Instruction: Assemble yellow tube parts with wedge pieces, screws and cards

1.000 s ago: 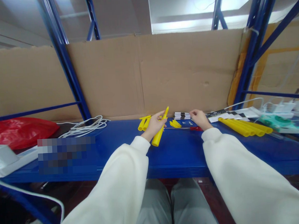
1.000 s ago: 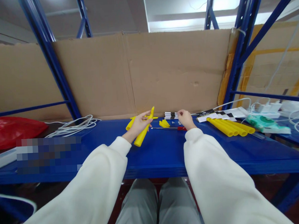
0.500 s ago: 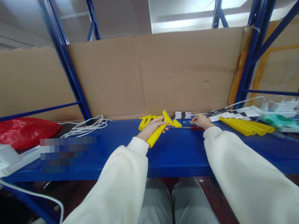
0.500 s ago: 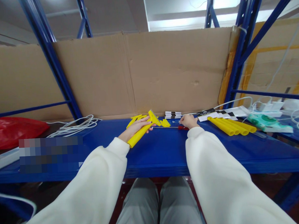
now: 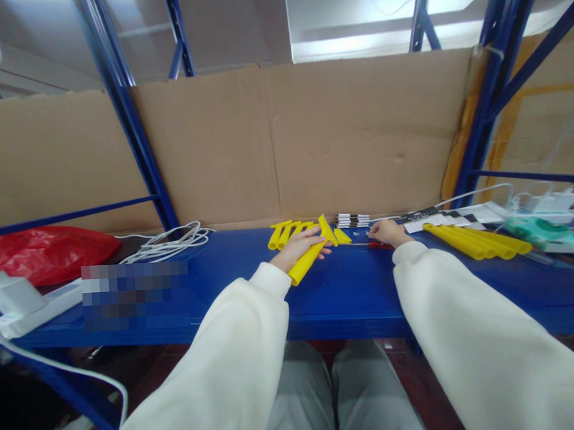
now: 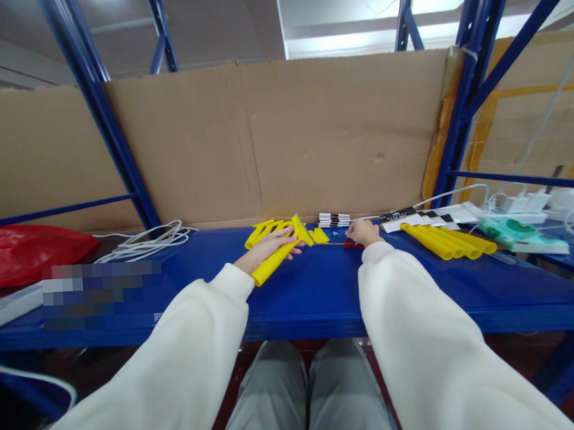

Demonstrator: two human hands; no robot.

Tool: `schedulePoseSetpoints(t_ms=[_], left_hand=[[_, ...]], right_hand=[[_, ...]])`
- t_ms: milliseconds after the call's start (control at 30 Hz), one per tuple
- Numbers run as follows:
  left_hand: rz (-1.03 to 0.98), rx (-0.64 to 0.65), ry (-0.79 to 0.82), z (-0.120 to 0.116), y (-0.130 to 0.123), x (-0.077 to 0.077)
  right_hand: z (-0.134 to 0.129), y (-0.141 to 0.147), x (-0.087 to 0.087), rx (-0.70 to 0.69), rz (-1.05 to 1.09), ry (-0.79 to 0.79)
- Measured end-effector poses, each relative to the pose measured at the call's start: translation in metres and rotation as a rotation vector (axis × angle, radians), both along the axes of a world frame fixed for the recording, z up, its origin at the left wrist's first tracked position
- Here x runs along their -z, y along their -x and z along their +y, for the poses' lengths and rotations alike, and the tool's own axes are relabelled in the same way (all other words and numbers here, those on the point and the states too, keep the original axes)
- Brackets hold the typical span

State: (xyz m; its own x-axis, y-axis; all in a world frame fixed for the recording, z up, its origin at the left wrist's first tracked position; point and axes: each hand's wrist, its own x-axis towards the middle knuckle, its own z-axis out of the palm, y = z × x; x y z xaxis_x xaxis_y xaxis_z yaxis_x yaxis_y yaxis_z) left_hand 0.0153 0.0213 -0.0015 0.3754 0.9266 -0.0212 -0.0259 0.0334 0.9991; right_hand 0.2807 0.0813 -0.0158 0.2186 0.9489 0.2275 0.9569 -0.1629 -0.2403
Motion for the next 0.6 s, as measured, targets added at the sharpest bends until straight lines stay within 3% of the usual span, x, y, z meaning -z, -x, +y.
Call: schedulePoseSetpoints(t_ms=[600], left_hand=[[0.018, 0.105, -0.002, -0.0006, -0.0006, 0.0057]], right_hand=[[0.0007, 0.0052, -0.0033, -0.083, -0.098, 0.024]])
